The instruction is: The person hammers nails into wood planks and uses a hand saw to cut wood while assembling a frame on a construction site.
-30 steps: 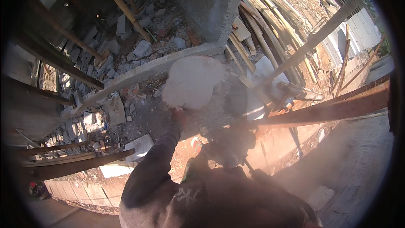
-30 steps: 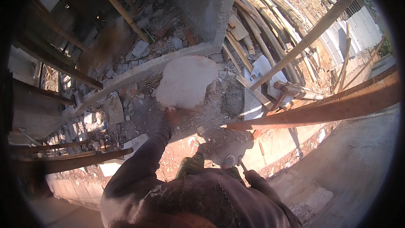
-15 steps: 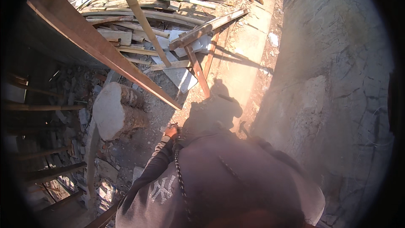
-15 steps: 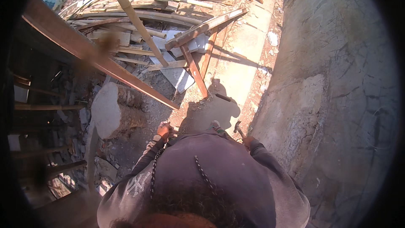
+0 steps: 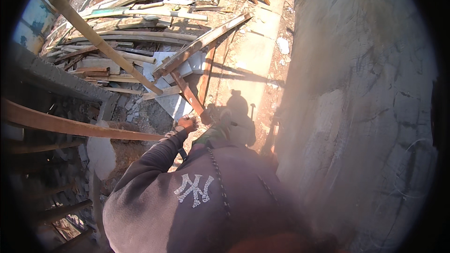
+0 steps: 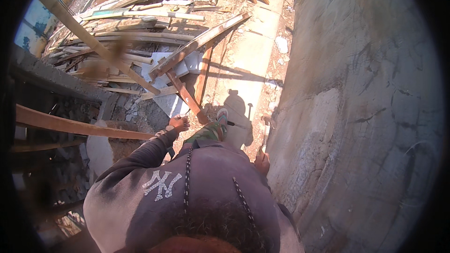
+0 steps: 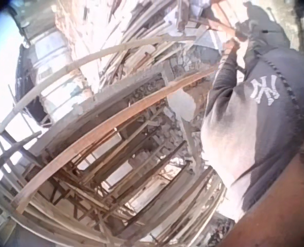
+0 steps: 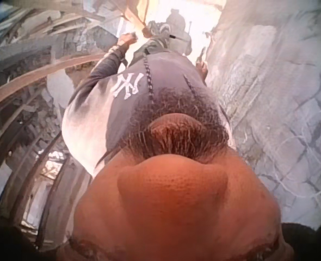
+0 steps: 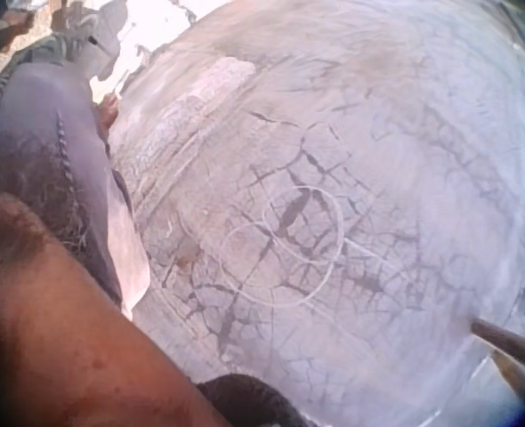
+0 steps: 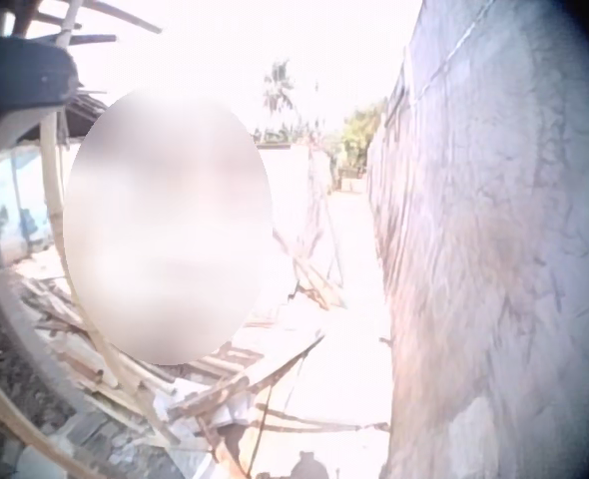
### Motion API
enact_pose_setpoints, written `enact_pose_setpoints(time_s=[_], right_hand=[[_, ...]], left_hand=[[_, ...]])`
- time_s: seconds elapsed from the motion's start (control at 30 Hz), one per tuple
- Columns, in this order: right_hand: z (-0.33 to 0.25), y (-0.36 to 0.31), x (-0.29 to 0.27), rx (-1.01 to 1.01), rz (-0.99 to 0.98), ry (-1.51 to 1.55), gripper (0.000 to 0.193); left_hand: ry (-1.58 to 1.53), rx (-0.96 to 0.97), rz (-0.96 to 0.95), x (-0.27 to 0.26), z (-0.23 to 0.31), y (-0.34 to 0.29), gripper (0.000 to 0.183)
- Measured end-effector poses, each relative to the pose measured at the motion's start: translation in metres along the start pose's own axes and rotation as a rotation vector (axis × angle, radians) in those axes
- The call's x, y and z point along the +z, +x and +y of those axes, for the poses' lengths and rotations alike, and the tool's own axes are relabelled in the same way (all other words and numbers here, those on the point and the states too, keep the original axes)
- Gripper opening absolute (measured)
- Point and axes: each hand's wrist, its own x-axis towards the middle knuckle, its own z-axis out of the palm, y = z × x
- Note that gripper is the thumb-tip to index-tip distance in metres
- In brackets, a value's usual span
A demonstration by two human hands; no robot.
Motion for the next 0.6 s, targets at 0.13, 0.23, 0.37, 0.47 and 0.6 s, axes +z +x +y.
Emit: enact_pose_setpoints(time_s=[0.13,0.23,0.37,0.47,0.6], right_hand=[[-0.048,0.09,0.01,0.149,-0.089,0.445,0.016],[-0.062,0.187,0.025,0.063,-0.077,0.255,0.013],[-0.035,0.339,0.044,0.099,-0.071,-0.044,0.024],[-0.064,0.425,0.069,0.494,-0.355,-0.124,0.039],[-0.092,0.52,0.078,0.401,-0.375,-0.157,0.041]], left_hand=[[-0.341,-0.159,-0.321,-0.002,0.0,0.115,0.029],[-0.301,-0.2,-0.322,0.027,0.002,0.209,0.028],[-0.356,-0.256,-0.237,0.092,0.036,0.292,0.027],[-0.492,-0.212,-0.052,0.092,0.114,0.324,0.022],[-0.393,-0.232,0.175,0.095,0.212,0.332,0.026]])
